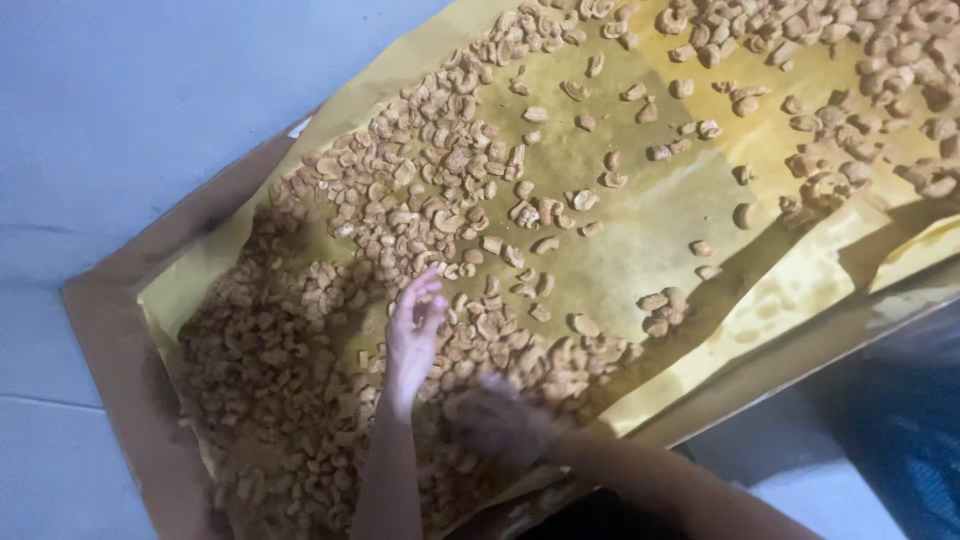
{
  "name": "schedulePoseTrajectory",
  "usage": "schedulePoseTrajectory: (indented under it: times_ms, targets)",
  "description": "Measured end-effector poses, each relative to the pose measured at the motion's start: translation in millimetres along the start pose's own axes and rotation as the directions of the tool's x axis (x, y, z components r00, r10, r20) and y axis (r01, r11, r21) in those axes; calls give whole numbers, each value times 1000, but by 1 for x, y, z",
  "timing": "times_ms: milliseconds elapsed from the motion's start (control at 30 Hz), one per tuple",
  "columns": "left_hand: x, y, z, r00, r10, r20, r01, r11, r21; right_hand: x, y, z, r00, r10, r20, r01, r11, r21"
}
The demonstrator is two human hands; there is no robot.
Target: The person spreads cashews on a yellow tray, then scoops them into small plastic bags. The person weighs the filled bags on a digital scale and places them into a blue basket.
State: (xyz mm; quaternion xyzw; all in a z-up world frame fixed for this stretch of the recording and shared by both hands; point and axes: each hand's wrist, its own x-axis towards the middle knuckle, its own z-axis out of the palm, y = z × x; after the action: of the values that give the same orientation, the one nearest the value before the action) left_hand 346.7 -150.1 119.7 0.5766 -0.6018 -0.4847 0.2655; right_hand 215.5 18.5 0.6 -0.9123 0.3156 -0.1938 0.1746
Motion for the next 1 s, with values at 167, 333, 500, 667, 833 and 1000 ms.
schedulePoseTrajectory:
  times_ms: [167,333,500,667,833,1000]
  targets:
    - [-5,-22,-47,998,-40,45,37,998,55,-14,65,-122,636,752,175,-758,651,-46]
    - [18,-34,-55,999,29,22,-24,982,-185,81,40,-170,445,816,368,-895,417,158]
    - [42,-6,-35,998,12,59,-11,1000,-18,170,4,-84,944,290,159,-294,956,6]
    - [66,10,-16,988,106,116,-106,994,-13,156,84,-79,842,464,275,-454,885,-102]
    - [89,12,0,958,227,175,-200,966,-161,96,182,-165,621,757,203,-664,646,-376]
    - [117,12,34,972,140,190,-101,974,-202,7,216,-219,312,932,184,-910,349,-225]
